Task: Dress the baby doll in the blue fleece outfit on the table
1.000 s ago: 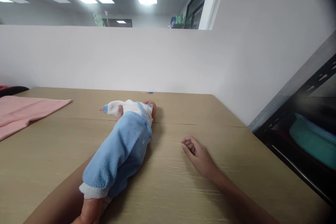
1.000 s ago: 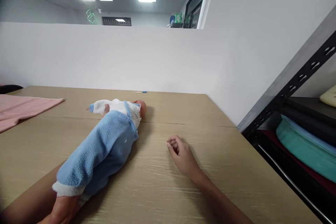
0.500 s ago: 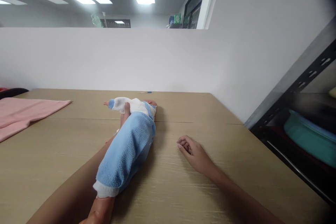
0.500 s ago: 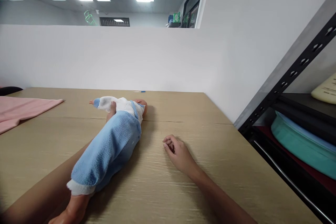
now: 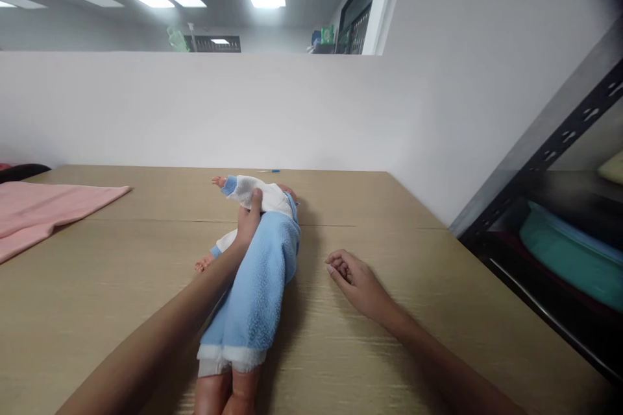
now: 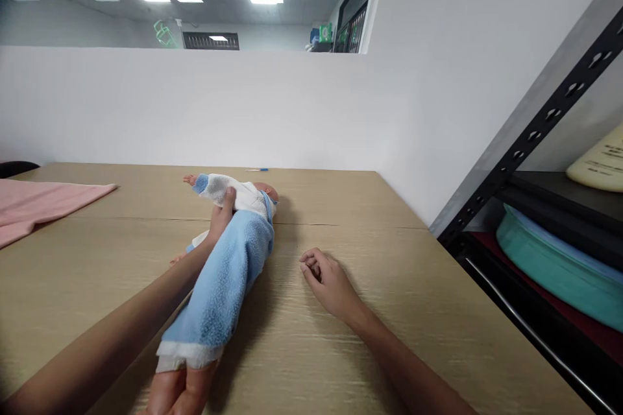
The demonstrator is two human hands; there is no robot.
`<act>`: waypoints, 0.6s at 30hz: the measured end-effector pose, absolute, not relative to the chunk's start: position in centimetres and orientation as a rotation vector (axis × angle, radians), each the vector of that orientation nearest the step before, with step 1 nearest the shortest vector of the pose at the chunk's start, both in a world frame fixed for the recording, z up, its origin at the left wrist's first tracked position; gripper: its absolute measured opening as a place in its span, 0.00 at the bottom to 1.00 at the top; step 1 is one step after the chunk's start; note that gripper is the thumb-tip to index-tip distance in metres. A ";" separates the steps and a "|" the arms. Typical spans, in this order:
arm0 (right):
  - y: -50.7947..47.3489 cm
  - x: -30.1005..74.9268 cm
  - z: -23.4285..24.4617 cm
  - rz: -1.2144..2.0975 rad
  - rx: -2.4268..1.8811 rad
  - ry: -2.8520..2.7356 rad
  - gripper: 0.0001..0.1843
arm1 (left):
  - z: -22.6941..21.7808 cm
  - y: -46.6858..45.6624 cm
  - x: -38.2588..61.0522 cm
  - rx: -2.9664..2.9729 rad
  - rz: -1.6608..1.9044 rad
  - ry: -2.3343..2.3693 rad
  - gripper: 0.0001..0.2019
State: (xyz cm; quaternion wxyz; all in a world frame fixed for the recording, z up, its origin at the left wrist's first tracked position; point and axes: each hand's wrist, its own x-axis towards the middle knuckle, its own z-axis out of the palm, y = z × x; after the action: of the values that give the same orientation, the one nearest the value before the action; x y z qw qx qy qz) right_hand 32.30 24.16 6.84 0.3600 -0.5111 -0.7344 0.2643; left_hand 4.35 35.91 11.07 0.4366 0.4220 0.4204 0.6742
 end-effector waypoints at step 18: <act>24.9 32.6 8.2 1.590 -0.863 -1.034 0.39 | 13.5 31.6 10.1 1.958 1.204 0.821 0.27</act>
State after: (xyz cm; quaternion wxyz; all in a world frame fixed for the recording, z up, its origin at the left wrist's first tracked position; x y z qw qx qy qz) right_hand 32.65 24.93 8.15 0.5047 -0.3578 -0.4282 0.6587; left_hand 10.06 31.64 13.47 0.3435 0.7534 0.3159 0.4633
